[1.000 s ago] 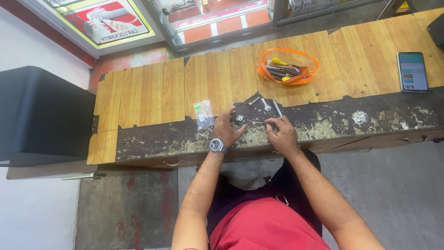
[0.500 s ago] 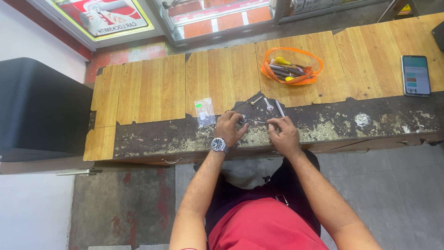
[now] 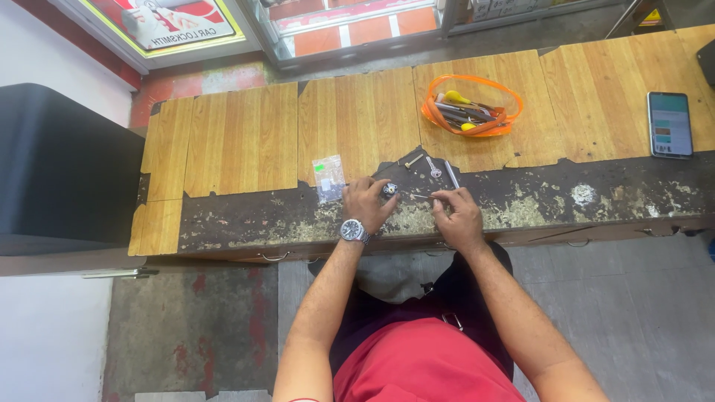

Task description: A locksmith rekeys a lock cylinder by manually placing pins into the plug chambers.

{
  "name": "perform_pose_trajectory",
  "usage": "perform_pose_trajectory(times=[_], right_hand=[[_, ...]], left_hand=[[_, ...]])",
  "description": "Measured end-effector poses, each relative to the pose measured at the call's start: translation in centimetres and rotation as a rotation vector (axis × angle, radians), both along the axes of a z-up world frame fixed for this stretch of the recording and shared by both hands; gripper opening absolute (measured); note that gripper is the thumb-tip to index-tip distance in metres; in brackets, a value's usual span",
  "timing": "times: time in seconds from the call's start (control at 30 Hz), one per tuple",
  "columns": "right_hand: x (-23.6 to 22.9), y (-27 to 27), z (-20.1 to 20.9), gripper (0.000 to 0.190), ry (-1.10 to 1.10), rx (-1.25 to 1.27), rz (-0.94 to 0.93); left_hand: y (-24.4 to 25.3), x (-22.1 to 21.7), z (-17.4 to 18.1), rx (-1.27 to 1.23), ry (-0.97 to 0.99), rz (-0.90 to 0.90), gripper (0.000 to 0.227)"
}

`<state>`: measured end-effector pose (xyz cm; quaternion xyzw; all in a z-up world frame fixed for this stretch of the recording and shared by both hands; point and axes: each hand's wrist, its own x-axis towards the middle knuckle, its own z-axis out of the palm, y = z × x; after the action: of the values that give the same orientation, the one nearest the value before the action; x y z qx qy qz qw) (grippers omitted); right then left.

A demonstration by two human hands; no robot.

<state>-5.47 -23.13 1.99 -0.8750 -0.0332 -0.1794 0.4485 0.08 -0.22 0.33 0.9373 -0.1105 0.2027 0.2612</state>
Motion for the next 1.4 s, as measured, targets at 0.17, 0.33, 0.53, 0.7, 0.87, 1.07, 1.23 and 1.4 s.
perform_pose_trajectory(times=[0.17, 0.33, 0.53, 0.7, 0.87, 1.07, 1.23, 1.4], right_hand=[[0.0, 0.0, -0.2, 0.014, -0.006, -0.005, 0.002], [0.0, 0.0, -0.2, 0.014, 0.006, -0.005, 0.002], [0.1, -0.2, -0.5, 0.014, -0.019, -0.005, 0.01], [0.1, -0.2, -0.8, 0.015, -0.023, -0.006, 0.008], [0.1, -0.1, -0.3, 0.014, -0.008, 0.006, 0.007], [0.0, -0.1, -0.4, 0.015, 0.001, 0.019, 0.01], [0.0, -0.1, -0.3, 0.014, -0.011, 0.018, 0.012], [0.1, -0.2, -0.6, 0.014, -0.024, 0.0, 0.011]], left_hand=[[0.4, 0.1, -1.1, -0.02, -0.036, -0.039, 0.034], [0.7, 0.3, -1.3, -0.002, -0.013, -0.078, 0.039], [0.6, -0.2, 0.1, -0.028, 0.007, -0.13, 0.036], [0.5, -0.2, -0.2, -0.025, 0.019, -0.137, 0.036], [0.6, -0.1, -0.1, -0.071, 0.044, -0.132, 0.035], [0.5, 0.1, -1.2, -0.138, 0.052, -0.098, 0.039], [0.5, 0.1, -1.3, -0.173, 0.029, -0.086, 0.039], [0.5, 0.0, -0.9, -0.184, 0.034, -0.093, 0.039]])
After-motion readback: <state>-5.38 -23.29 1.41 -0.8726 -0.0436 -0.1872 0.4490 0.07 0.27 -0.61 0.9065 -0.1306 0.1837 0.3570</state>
